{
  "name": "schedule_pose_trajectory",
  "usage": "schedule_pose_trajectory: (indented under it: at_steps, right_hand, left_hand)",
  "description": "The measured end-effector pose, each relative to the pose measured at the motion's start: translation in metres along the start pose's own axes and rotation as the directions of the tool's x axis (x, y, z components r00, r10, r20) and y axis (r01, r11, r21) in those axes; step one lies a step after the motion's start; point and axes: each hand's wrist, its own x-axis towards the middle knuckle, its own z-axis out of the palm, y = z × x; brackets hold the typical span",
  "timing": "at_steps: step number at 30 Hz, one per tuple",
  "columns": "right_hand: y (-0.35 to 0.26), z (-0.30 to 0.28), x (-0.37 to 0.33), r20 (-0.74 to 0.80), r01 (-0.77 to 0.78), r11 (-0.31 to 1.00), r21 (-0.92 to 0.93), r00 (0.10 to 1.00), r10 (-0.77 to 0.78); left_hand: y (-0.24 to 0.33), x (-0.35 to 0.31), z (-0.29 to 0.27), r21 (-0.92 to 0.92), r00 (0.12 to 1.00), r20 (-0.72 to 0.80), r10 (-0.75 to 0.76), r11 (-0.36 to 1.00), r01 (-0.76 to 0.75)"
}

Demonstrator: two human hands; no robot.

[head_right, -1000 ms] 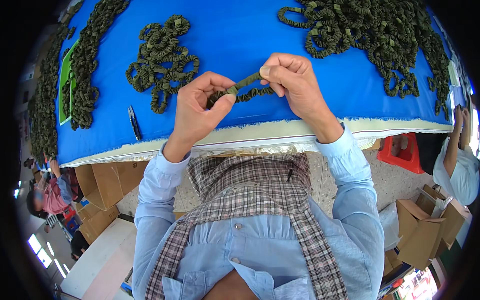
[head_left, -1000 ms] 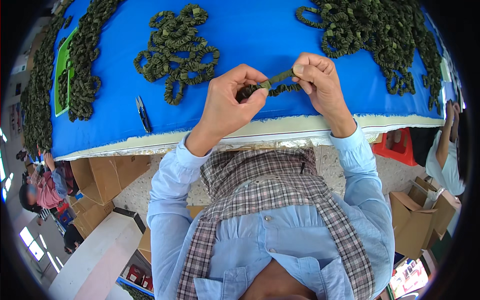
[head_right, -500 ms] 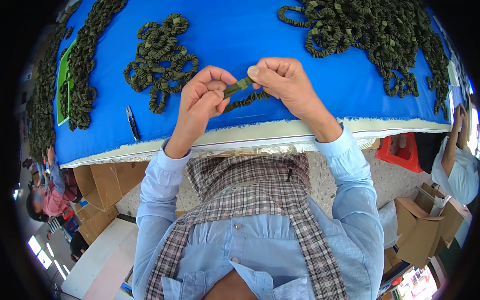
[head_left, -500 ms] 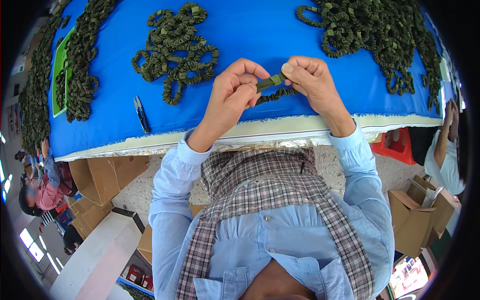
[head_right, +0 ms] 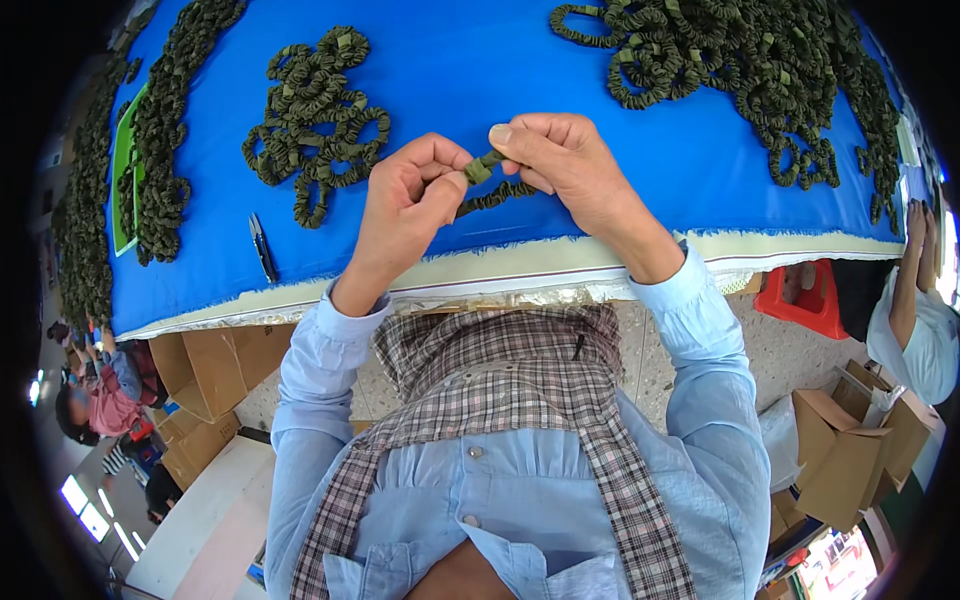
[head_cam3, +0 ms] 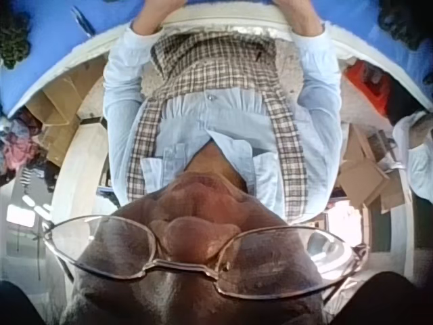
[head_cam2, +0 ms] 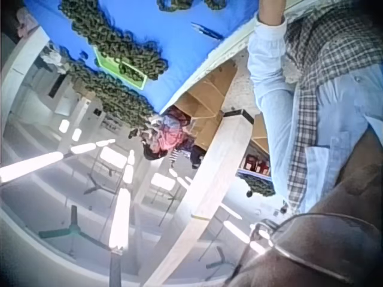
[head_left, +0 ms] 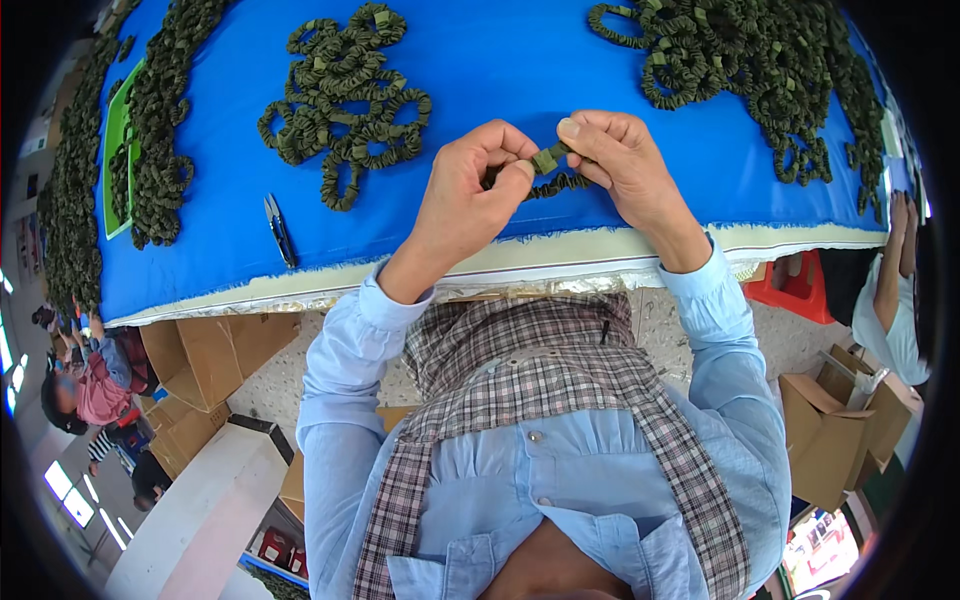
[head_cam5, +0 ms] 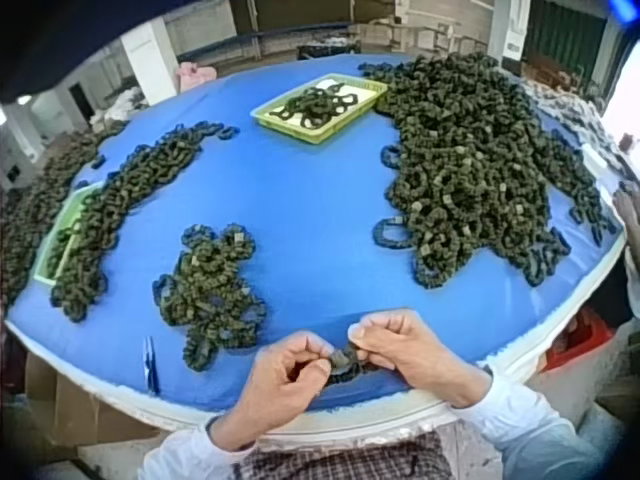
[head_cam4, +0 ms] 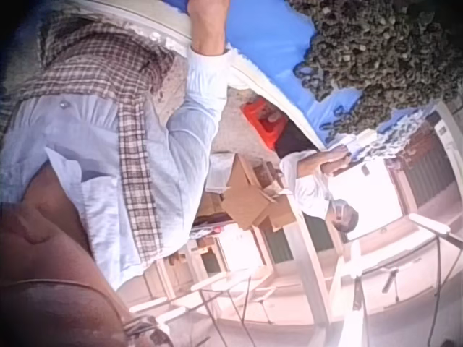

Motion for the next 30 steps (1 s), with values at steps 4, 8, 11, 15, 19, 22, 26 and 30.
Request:
schedule_pose_trajectory:
  at_steps: [4, 8, 11, 15, 19, 22, 26, 30]
  right_hand:
    - [0.002, 0.004, 0.0, -0.013, 0.0, 1.0, -0.012, 1.0, 0.0]
    - [0.003, 0.003, 0.001, 0.04, 0.009, 1.0, -0.005, 0.999, -0.009]
    - [0.005, 0.001, 0.001, 0.063, 0.038, 0.999, 0.007, 0.997, -0.039]
    - [0.002, 0.001, -0.002, -0.036, 0.047, 0.999, 0.015, 0.998, -0.046]
    - [-0.003, -0.008, 0.001, -0.142, 0.103, 0.99, 0.097, 0.986, -0.089]
    - [-0.007, -0.013, 0.002, -0.122, 0.126, 0.989, 0.074, 0.986, -0.116]
    - [-0.002, -0.013, 0.003, 0.019, 0.137, 0.979, -0.152, 0.991, -0.136]
    - [-0.011, 0.001, -0.003, 0.226, 0.092, 0.92, -0.38, 0.974, -0.005]
  left_hand:
    - [0.004, -0.002, -0.002, -0.065, 0.999, 0.027, -0.037, 0.997, 0.038]
    - [0.002, 0.0, 0.007, 0.003, 1.0, -0.007, -0.007, 1.0, 0.007]
    - [0.0, 0.005, 0.009, 0.202, 0.996, -0.004, 0.084, 0.976, -0.082]
    - [-0.006, 0.003, 0.006, 0.114, 0.994, 0.003, 0.105, 0.988, -0.104]
    - [-0.003, -0.002, -0.006, 0.08, 0.999, 0.013, 0.05, 0.996, -0.051]
    - [0.007, -0.005, -0.014, -0.029, 0.999, 0.047, -0.007, 1.0, 0.008]
    - [0.015, -0.003, -0.024, -0.081, 0.994, 0.085, -0.069, 0.994, 0.076]
    - [0.008, -0.001, -0.018, -0.159, 0.995, 0.091, 0.039, 0.987, -0.024]
